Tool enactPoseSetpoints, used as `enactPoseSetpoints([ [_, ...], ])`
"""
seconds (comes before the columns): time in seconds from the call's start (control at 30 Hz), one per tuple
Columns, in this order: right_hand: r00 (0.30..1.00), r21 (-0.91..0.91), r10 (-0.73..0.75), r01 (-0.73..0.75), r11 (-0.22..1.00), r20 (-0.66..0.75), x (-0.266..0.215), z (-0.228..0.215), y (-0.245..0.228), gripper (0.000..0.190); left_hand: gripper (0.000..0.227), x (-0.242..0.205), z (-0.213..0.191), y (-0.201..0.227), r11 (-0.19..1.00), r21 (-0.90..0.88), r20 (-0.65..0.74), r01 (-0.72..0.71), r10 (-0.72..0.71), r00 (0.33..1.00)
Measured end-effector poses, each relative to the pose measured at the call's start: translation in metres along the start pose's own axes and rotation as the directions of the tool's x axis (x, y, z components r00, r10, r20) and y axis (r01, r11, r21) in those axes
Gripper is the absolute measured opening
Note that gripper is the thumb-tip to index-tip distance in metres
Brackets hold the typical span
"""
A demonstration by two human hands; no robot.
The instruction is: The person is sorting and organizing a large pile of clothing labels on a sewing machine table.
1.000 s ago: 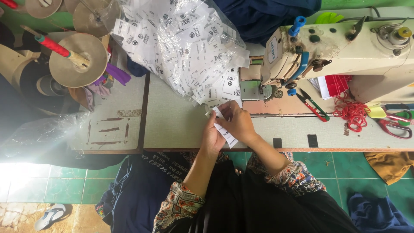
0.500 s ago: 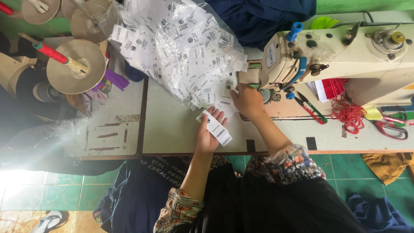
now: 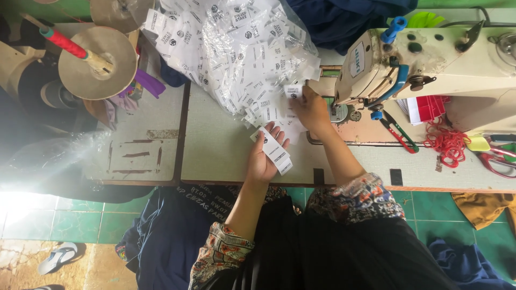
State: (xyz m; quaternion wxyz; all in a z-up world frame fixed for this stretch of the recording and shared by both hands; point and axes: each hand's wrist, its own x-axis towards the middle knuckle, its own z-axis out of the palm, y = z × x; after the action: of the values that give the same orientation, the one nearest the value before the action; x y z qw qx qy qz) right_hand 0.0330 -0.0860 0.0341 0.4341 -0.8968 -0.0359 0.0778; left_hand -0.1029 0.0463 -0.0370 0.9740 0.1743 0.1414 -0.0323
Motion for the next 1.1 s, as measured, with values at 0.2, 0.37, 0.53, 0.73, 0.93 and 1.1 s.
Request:
enactPoseSetpoints([
  [0.2, 0.916, 0.592, -0.400, 0.307, 0.745, 0.028, -0.054, -0.048, -0.033, 0.037, 0.049, 0.000, 0.008, 0.001, 0.999, 0.012, -0.003, 0.053, -0.053, 0.999],
  [0.37, 0.906, 0.502, -0.374, 0.233, 0.833, 0.200, -0.114, -0.064, -0.080, 0.043, 0.054, -0.001, 0.019, -0.002, 0.997, -0.001, 0.012, 0.075, -0.075, 0.997],
  [0.53, 0.958, 0.386, -0.240, 0.165, 0.908, 0.155, -0.121, -0.028, -0.045, 0.043, 0.053, -0.007, 0.029, -0.007, 0.999, 0.036, 0.065, 0.014, -0.016, 0.998],
  [0.73, 0.973, 0.394, -0.226, 0.224, 0.891, -0.044, -0.132, -0.015, -0.038, 0.040, 0.052, -0.012, 0.039, -0.014, 0.993, 0.088, 0.149, -0.073, 0.059, 0.987],
  [0.93, 0.975, 0.434, -0.216, 0.218, 0.874, -0.054, -0.135, -0.014, -0.032, 0.038, 0.053, -0.001, 0.028, -0.022, 0.985, 0.119, 0.200, -0.128, 0.103, 0.974],
  [1.1, 0.973, 0.390, -0.213, 0.229, 0.892, -0.085, -0.134, -0.012, -0.029, 0.037, 0.067, -0.027, 0.066, -0.017, 0.996, -0.019, 0.208, -0.082, 0.084, 0.975],
])
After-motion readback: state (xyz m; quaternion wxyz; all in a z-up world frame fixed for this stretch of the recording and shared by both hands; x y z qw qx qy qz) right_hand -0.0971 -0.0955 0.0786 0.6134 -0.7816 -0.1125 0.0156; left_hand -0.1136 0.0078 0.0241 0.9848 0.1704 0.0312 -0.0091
